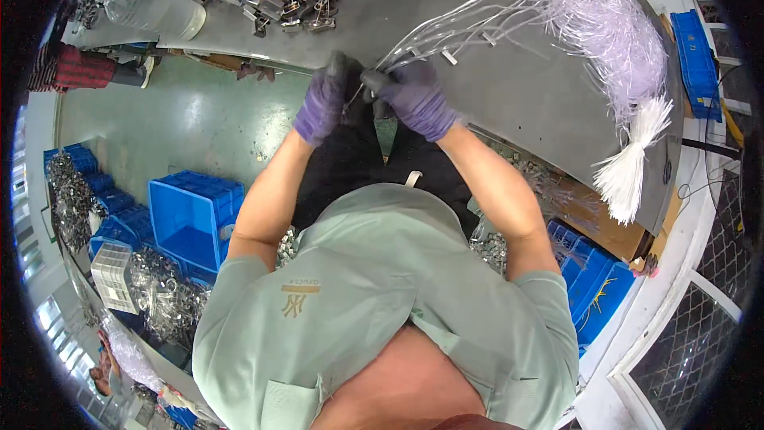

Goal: Organizing and bundling wire harnesses at a manual assembly station.

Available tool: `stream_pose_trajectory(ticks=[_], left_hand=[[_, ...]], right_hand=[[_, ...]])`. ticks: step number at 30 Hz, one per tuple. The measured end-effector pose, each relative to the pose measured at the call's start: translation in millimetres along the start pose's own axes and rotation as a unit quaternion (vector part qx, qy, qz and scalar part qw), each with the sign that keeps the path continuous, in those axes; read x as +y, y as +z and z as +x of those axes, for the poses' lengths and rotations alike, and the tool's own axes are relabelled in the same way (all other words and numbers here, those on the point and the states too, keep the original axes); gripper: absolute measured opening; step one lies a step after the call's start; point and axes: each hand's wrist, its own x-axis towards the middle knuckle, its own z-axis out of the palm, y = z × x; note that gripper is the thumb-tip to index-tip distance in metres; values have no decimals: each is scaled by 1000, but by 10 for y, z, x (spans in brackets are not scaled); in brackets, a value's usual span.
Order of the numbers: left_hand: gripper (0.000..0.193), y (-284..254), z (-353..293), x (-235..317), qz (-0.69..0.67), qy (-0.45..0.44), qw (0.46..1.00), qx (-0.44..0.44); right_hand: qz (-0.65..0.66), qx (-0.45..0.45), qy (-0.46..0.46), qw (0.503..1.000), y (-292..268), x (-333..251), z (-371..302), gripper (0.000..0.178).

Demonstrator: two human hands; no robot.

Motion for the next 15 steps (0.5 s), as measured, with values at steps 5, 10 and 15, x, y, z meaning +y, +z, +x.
stream_pose_trajectory(ticks=[5, 10, 15], left_hand=[[45, 143, 310, 336, 24, 216, 973, -75], [35, 295, 545, 563, 30, -43, 991, -127], [46, 803, 1071, 142, 271, 88, 954, -89]], right_hand=[[55, 12, 4, 998, -181, 205, -2, 30], [-66, 230, 29, 971, -767, 485, -131, 24], [231, 434, 18, 871, -1320, 598, -440, 27]])
